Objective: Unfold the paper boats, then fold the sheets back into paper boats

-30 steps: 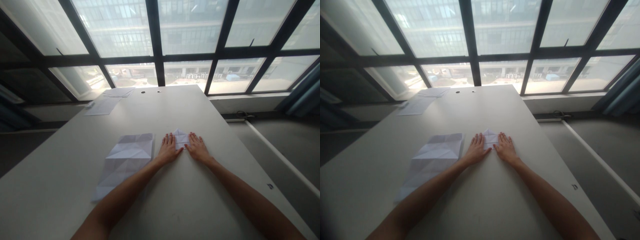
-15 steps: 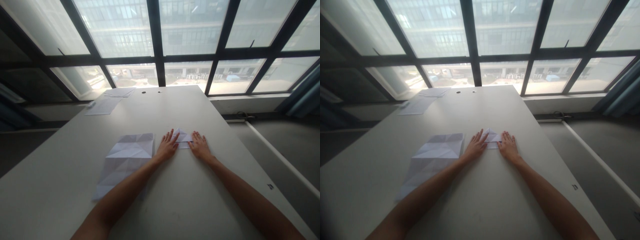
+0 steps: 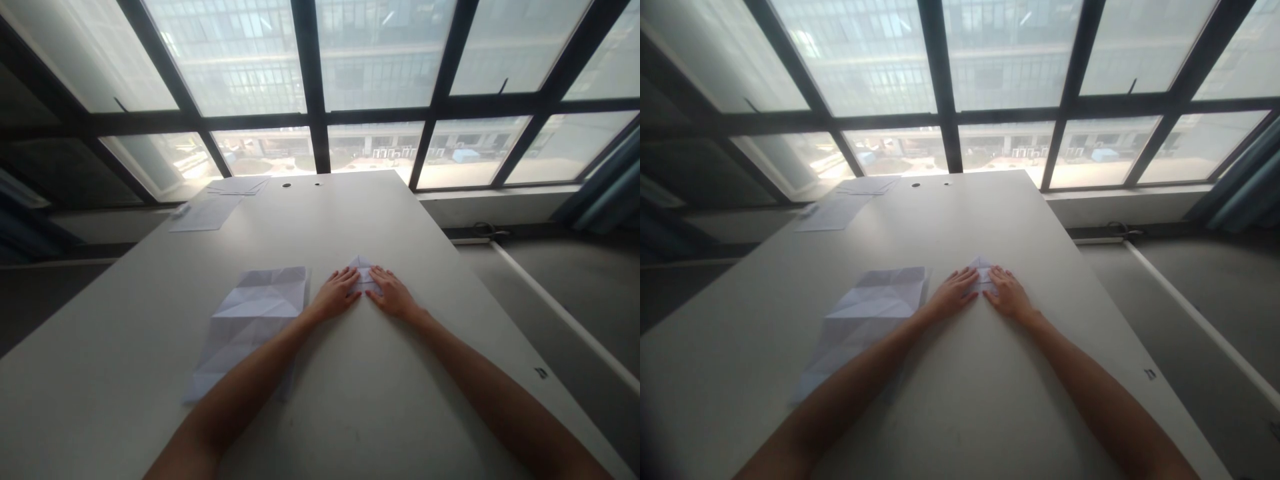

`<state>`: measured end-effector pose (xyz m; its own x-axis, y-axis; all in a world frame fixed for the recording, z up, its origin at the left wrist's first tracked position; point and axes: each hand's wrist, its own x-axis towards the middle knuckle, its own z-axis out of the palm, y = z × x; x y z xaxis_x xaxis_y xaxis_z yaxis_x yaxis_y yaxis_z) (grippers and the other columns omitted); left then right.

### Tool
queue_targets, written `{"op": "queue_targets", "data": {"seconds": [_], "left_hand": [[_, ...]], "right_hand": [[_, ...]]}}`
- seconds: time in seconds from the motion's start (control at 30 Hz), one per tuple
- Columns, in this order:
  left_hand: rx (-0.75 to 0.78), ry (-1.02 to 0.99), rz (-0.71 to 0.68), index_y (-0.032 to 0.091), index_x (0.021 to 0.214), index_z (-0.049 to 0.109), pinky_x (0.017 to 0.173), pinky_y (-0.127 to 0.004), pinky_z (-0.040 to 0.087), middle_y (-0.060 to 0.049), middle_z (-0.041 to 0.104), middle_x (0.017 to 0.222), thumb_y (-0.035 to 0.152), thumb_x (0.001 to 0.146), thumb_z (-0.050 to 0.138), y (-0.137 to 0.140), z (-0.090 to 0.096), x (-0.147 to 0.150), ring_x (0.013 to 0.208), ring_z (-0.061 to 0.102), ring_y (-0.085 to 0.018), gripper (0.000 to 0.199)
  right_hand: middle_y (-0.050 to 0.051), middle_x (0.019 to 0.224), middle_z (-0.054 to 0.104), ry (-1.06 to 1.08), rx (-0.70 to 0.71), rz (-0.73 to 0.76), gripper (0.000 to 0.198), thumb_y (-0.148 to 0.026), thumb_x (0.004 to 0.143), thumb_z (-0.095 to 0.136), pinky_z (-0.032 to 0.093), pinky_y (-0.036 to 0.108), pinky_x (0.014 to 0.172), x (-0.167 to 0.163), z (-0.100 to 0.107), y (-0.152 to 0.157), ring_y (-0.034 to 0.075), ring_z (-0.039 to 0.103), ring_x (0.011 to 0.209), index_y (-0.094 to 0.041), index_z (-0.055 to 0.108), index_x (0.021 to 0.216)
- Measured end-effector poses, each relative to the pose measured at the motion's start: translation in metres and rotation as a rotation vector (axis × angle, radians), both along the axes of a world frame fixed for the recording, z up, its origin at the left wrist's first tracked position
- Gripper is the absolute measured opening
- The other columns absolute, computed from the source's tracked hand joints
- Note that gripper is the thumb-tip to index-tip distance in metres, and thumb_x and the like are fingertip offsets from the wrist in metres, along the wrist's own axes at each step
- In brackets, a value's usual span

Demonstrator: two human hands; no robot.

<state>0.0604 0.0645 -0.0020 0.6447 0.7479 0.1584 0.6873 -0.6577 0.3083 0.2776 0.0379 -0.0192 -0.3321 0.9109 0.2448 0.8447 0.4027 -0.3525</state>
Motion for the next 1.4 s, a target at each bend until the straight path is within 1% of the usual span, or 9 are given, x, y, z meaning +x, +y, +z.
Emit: {"op": "queue_targets", "data": {"seconds": [0.23, 0.4, 0.6, 0.67, 0.87, 0.97, 1.1, 1.23, 1.4], "left_hand": [[0.042, -0.071, 0.013, 0.022, 0.141, 0.051, 0.115, -0.039, 0.033, -0.009, 0.052, 0.145, 0.044, 0.089, 0.062, 0.004, 0.003, 0.000, 0.137, 0.044, -0.024, 0.057], [0.038, -0.101, 0.079, 0.028, 0.132, 0.059, 0.106, -0.038, 0.042, -0.006, 0.061, 0.135, 0.044, 0.084, 0.070, 0.000, 0.010, 0.002, 0.124, 0.056, -0.025, 0.052], [0.086, -0.142, 0.192, 0.030, 0.110, 0.072, 0.091, -0.034, 0.049, -0.002, 0.074, 0.109, 0.032, 0.088, 0.066, -0.003, 0.013, 0.000, 0.100, 0.066, -0.023, 0.023], [0.097, -0.153, 0.249, 0.030, 0.103, 0.075, 0.085, -0.032, 0.049, -0.002, 0.075, 0.102, 0.031, 0.091, 0.063, -0.003, 0.014, -0.001, 0.094, 0.067, -0.022, 0.017], [0.220, -0.414, 0.384, 0.027, 0.095, 0.075, 0.075, -0.027, 0.048, -0.001, 0.075, 0.094, 0.041, 0.091, 0.063, -0.005, 0.017, -0.004, 0.085, 0.069, -0.018, 0.019], [0.250, -0.665, 0.395, 0.023, 0.092, 0.074, 0.076, -0.026, 0.050, -0.002, 0.076, 0.090, 0.039, 0.088, 0.068, -0.003, 0.017, -0.003, 0.083, 0.070, -0.017, 0.018], [0.185, -0.898, 0.438, 0.020, 0.088, 0.074, 0.071, -0.026, 0.053, -0.003, 0.075, 0.082, 0.038, 0.083, 0.072, 0.005, 0.013, -0.004, 0.075, 0.069, -0.017, 0.019], [0.047, -1.007, 0.421, 0.019, 0.095, 0.073, 0.069, -0.026, 0.054, -0.003, 0.074, 0.082, 0.039, 0.080, 0.073, 0.012, 0.007, -0.004, 0.073, 0.069, -0.016, 0.026], [-0.005, -0.986, 0.318, 0.019, 0.106, 0.072, 0.069, -0.027, 0.055, -0.005, 0.074, 0.091, 0.033, 0.081, 0.073, 0.010, 0.011, 0.000, 0.078, 0.069, -0.016, 0.029]], "right_hand": [[0.015, 0.141, 0.055, 0.062, 0.027, -0.025, 0.058, -0.038, 0.087, 0.062, 0.034, 0.040, 0.114, 0.000, 0.008, 0.001, 0.025, 0.048, 0.133, -0.012, 0.053, 0.138], [0.012, 0.131, 0.064, 0.069, 0.064, -0.074, 0.049, -0.038, 0.085, 0.068, 0.040, 0.040, 0.108, -0.004, 0.013, -0.003, 0.026, 0.055, 0.125, -0.018, 0.061, 0.129], [0.007, 0.106, 0.074, 0.092, 0.143, -0.150, 0.019, -0.027, 0.089, 0.063, 0.042, 0.036, 0.096, -0.002, 0.014, -0.005, 0.023, 0.065, 0.103, -0.023, 0.073, 0.104], [0.006, 0.096, 0.075, 0.132, 0.170, -0.174, 0.016, -0.028, 0.091, 0.060, 0.042, 0.035, 0.093, 0.000, 0.013, -0.003, 0.022, 0.066, 0.096, -0.023, 0.075, 0.095], [0.007, 0.085, 0.073, 0.559, 0.378, -0.249, 0.024, -0.041, 0.090, 0.063, 0.047, 0.035, 0.081, 0.006, 0.011, 0.002, 0.022, 0.065, 0.082, -0.019, 0.072, 0.087], [0.005, 0.086, 0.071, 0.827, 0.365, -0.318, 0.027, -0.043, 0.085, 0.067, 0.051, 0.034, 0.077, 0.006, 0.013, 0.002, 0.021, 0.065, 0.080, -0.018, 0.069, 0.094], [0.003, 0.082, 0.068, 1.062, 0.264, -0.363, 0.033, -0.045, 0.080, 0.070, 0.055, 0.032, 0.065, 0.006, 0.011, 0.004, 0.018, 0.065, 0.069, -0.017, 0.065, 0.095], [0.000, 0.073, 0.065, 1.120, 0.256, -0.383, 0.033, -0.046, 0.079, 0.071, 0.054, 0.030, 0.060, 0.009, 0.007, 0.009, 0.017, 0.062, 0.062, -0.015, 0.065, 0.089], [0.001, 0.073, 0.066, 1.037, 0.395, -0.468, 0.034, -0.048, 0.081, 0.070, 0.051, 0.030, 0.065, 0.015, 0.008, 0.011, 0.017, 0.060, 0.066, -0.015, 0.066, 0.085]]}}
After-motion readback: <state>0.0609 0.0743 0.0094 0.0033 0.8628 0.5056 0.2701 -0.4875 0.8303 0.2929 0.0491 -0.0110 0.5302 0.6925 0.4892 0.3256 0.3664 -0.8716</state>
